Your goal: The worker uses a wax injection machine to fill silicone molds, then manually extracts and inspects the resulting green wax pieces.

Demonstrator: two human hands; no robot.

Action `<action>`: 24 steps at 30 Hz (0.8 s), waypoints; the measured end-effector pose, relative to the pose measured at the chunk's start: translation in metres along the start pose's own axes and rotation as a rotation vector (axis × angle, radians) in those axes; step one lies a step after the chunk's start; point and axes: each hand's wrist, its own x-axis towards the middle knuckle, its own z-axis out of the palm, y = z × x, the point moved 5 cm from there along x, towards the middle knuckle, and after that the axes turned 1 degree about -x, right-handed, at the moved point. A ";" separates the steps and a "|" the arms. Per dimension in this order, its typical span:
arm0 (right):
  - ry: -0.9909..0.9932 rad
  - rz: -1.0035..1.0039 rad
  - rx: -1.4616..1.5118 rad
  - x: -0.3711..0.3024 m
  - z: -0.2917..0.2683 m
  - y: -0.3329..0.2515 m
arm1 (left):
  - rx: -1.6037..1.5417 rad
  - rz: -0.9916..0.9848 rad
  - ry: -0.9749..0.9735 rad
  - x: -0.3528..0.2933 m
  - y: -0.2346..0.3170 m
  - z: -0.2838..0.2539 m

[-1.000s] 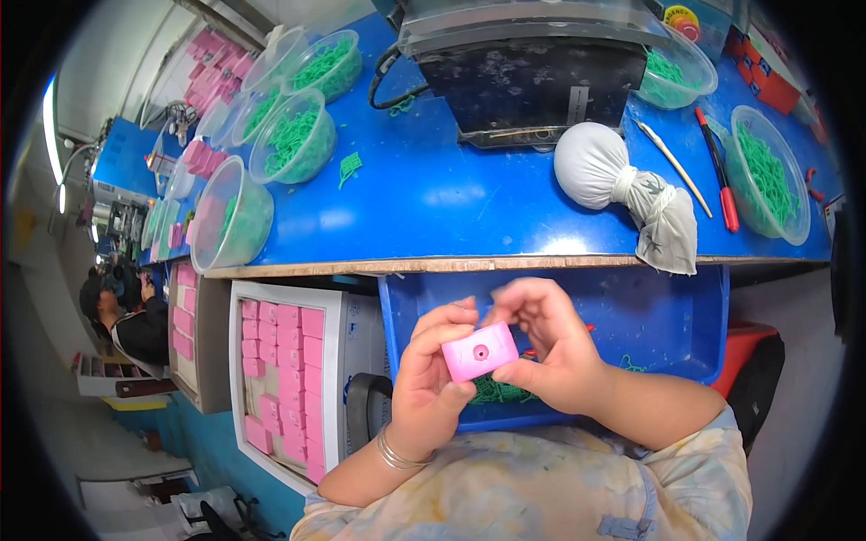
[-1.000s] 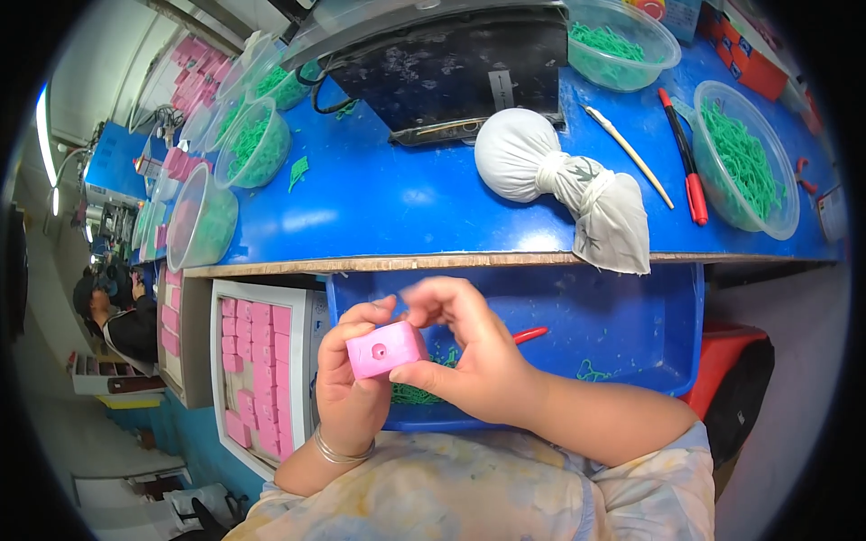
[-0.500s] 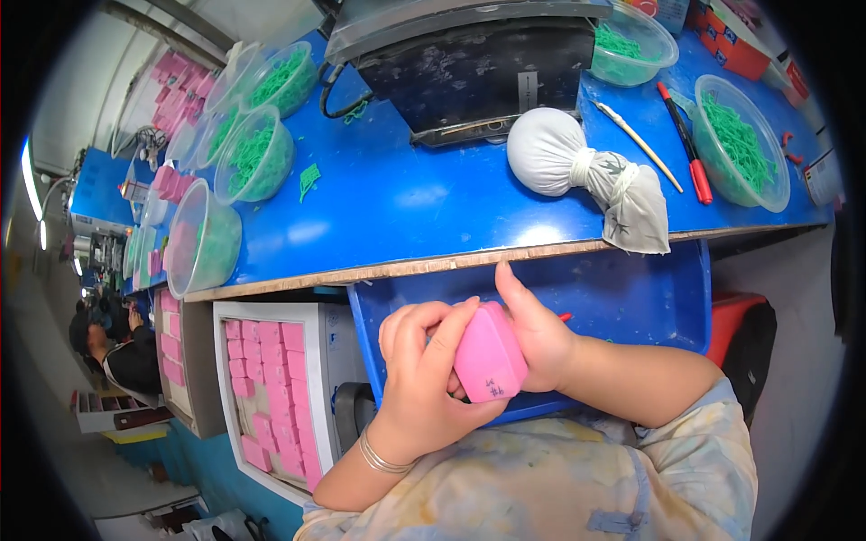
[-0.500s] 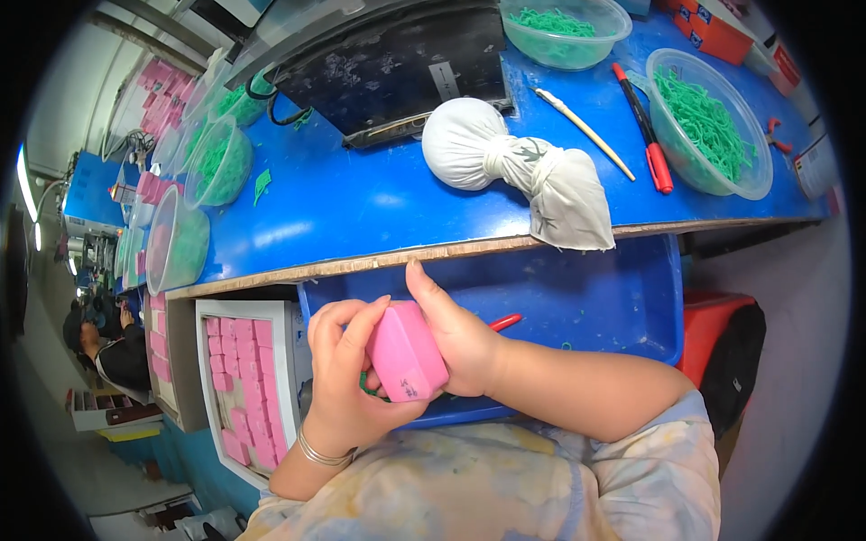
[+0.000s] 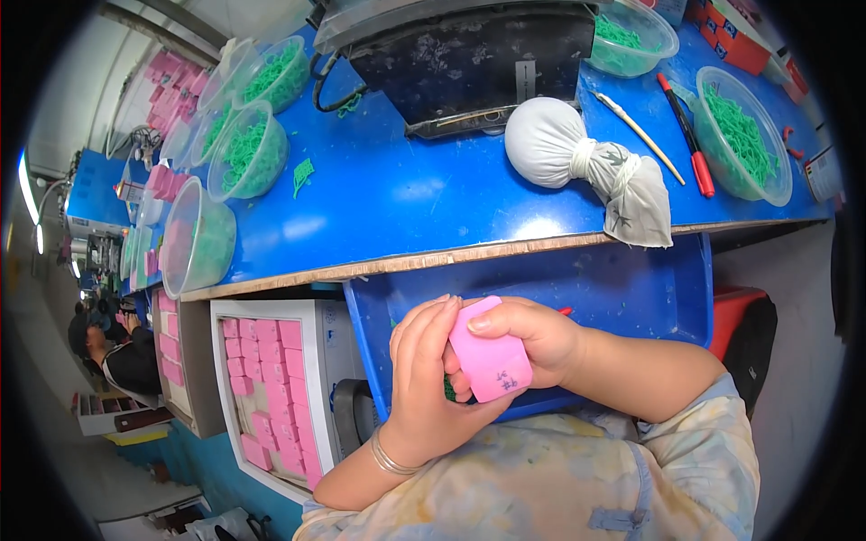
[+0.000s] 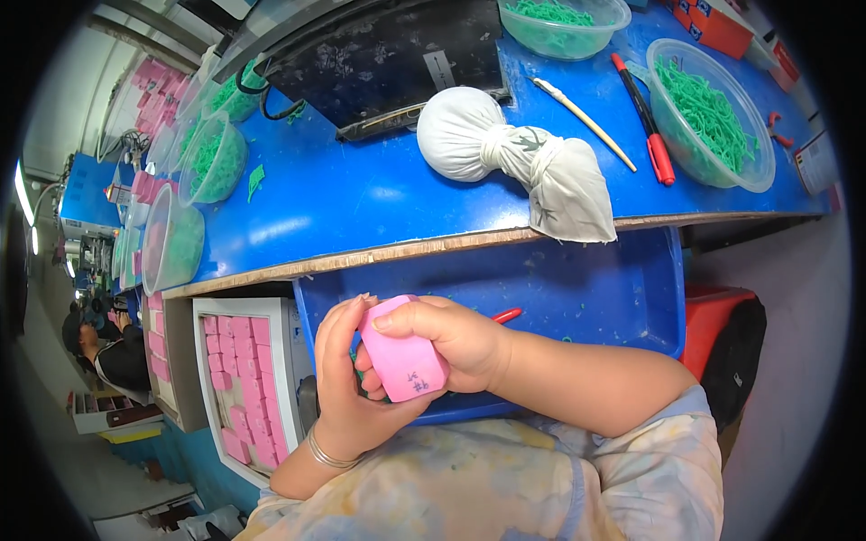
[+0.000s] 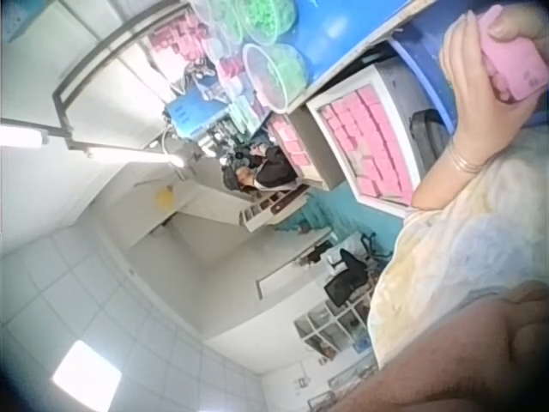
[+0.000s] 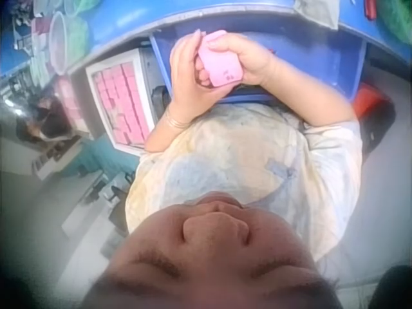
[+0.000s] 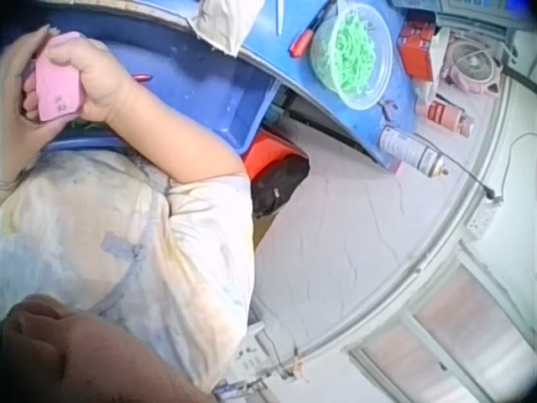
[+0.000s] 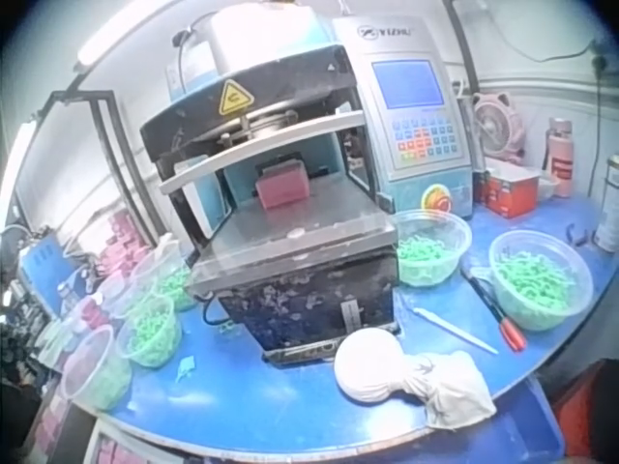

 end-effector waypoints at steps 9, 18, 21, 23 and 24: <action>-0.053 0.008 0.034 -0.001 -0.002 0.000 | -0.021 -0.010 0.025 -0.001 0.003 0.000; -0.050 -0.005 -0.010 -0.002 0.000 -0.001 | -0.022 -0.015 0.019 -0.001 0.003 0.000; -0.046 -0.007 -0.021 -0.003 0.001 -0.002 | -0.040 -0.022 0.021 -0.002 0.001 0.000; -0.047 -0.012 -0.025 -0.003 0.001 -0.002 | -0.051 -0.024 0.019 -0.002 0.000 0.001; -0.045 -0.014 -0.034 -0.003 0.002 -0.003 | -0.067 -0.028 0.021 -0.003 0.000 0.000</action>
